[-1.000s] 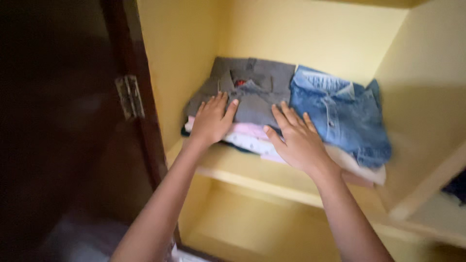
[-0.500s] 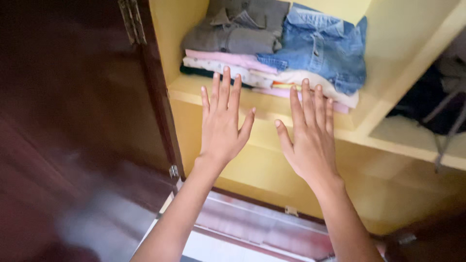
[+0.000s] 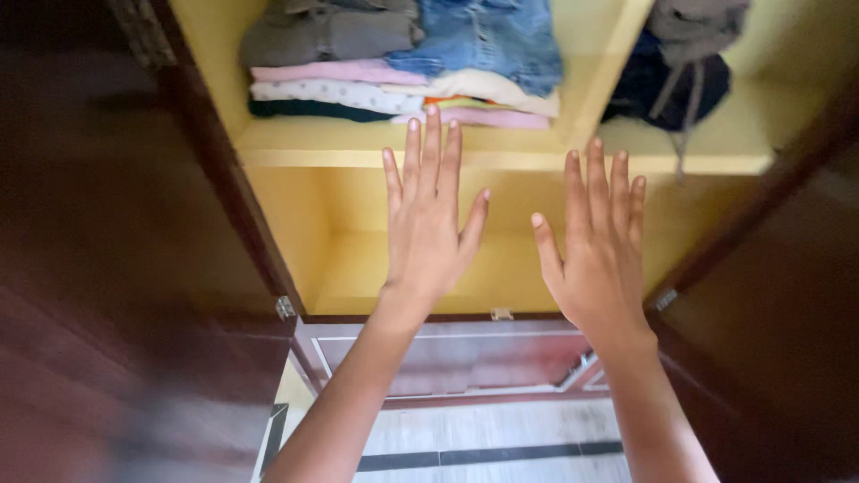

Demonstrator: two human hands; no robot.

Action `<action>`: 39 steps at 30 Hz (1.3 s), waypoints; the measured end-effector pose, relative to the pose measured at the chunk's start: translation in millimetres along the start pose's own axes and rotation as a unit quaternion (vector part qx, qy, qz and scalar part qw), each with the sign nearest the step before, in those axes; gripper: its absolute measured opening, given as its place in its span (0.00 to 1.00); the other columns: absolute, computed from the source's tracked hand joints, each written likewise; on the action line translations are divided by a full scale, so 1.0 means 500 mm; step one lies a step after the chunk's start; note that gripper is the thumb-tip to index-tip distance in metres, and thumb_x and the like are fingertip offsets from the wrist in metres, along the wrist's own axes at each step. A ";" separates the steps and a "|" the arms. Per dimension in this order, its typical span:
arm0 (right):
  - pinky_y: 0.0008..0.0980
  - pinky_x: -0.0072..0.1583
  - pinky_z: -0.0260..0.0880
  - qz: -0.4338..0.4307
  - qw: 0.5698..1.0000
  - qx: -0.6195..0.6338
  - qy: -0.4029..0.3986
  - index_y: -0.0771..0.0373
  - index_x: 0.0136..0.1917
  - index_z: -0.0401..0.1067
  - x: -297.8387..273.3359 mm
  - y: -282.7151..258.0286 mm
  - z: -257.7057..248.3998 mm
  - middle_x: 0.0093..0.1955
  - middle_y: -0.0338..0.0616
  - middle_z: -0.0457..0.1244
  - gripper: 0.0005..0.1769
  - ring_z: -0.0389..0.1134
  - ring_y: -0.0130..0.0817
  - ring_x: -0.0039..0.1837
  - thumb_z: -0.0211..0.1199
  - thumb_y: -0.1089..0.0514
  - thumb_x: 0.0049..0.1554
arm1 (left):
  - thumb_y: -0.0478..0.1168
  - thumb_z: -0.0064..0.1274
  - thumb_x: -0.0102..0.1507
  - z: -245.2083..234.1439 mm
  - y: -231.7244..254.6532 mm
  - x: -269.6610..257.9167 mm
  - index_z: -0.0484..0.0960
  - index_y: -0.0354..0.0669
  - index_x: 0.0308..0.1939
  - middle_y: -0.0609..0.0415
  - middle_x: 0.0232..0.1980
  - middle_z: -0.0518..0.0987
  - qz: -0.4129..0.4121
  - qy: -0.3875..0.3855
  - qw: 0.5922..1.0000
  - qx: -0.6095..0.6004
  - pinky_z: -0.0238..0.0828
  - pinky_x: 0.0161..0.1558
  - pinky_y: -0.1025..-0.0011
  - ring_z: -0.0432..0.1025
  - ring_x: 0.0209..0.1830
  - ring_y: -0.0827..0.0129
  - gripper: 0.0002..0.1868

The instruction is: The person unpacks folded shirts from a suitcase placed on a round table, then places each shirt into a wardrobe shelf. After emptying the suitcase, the person closes it and moves it to a nearby chair.

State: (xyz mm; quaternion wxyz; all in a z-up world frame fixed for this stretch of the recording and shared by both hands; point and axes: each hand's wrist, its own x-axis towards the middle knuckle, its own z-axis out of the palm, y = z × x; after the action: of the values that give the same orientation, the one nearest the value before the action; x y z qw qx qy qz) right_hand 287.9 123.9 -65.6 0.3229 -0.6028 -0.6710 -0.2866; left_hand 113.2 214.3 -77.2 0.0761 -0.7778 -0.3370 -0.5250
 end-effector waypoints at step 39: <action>0.62 0.82 0.33 0.369 0.867 -0.335 -0.024 0.72 0.83 0.51 -0.675 -0.573 -0.621 0.87 0.60 0.41 0.37 0.35 0.62 0.87 0.51 0.47 0.70 | 0.49 0.50 0.72 -0.409 0.503 -0.521 0.45 0.39 0.83 0.43 0.87 0.42 0.216 -0.175 0.866 -0.415 0.32 0.83 0.38 0.38 0.89 0.48 0.43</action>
State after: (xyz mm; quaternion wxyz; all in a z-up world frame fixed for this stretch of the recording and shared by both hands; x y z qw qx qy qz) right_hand 52.0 -358.5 -132.4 0.1673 -0.8849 -0.2711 -0.3397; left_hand 50.9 -189.8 -154.6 -0.2029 -0.8701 0.0806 -0.4419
